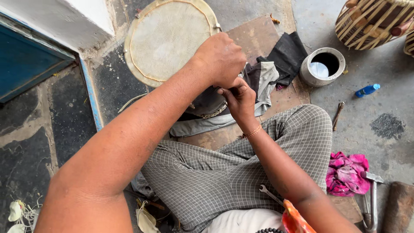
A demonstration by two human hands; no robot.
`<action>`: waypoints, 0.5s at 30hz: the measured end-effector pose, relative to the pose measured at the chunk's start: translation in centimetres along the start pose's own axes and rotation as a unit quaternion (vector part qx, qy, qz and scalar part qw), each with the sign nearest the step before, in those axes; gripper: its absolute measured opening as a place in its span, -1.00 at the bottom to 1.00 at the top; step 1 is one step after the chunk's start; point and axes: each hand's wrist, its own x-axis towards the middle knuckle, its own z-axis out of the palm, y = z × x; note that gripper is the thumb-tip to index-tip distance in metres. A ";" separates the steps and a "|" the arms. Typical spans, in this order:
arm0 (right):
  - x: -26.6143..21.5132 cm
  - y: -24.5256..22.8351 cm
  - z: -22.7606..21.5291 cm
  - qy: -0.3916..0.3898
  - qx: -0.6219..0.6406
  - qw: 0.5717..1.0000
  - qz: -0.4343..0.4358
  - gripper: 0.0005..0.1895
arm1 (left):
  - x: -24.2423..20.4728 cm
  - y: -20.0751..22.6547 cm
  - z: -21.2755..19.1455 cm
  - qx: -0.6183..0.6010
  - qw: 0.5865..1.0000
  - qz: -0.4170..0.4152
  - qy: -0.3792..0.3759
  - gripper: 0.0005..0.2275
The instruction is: The person tightens and adjusts the lacing on a drum by hand and using a small metal tool, then uses a hammer and a wrench to tap the drum rim and tighten hardware.
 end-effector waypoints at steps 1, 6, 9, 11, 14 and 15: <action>0.2 -0.5 0.0 -0.007 -0.049 0.999 0.007 -0.81 | 0.0 0.1 -0.1 0.002 1.000 -0.001 -0.005 -0.68; 0.6 -1.2 -0.6 -0.062 -0.032 0.995 -0.073 -0.79 | -0.1 0.1 0.2 -0.002 1.000 -0.005 0.021 -0.65; 0.6 -1.0 -1.0 -0.054 -0.113 0.992 -0.016 -0.79 | -0.1 0.2 0.2 -0.002 1.000 -0.013 -0.003 -0.60; 0.7 -1.5 -0.8 -0.054 -0.109 0.992 -0.028 -0.80 | -0.1 0.1 -0.1 -0.001 1.000 -0.010 0.015 -0.54; 0.8 -2.6 -0.7 -0.049 -0.243 0.969 0.015 -0.78 | 0.0 0.2 -0.2 0.006 1.000 -0.012 0.011 -0.55; 0.7 -2.8 -0.8 -0.045 -0.310 0.949 0.041 -0.76 | 0.0 0.2 -0.1 0.012 1.000 -0.013 0.008 -0.56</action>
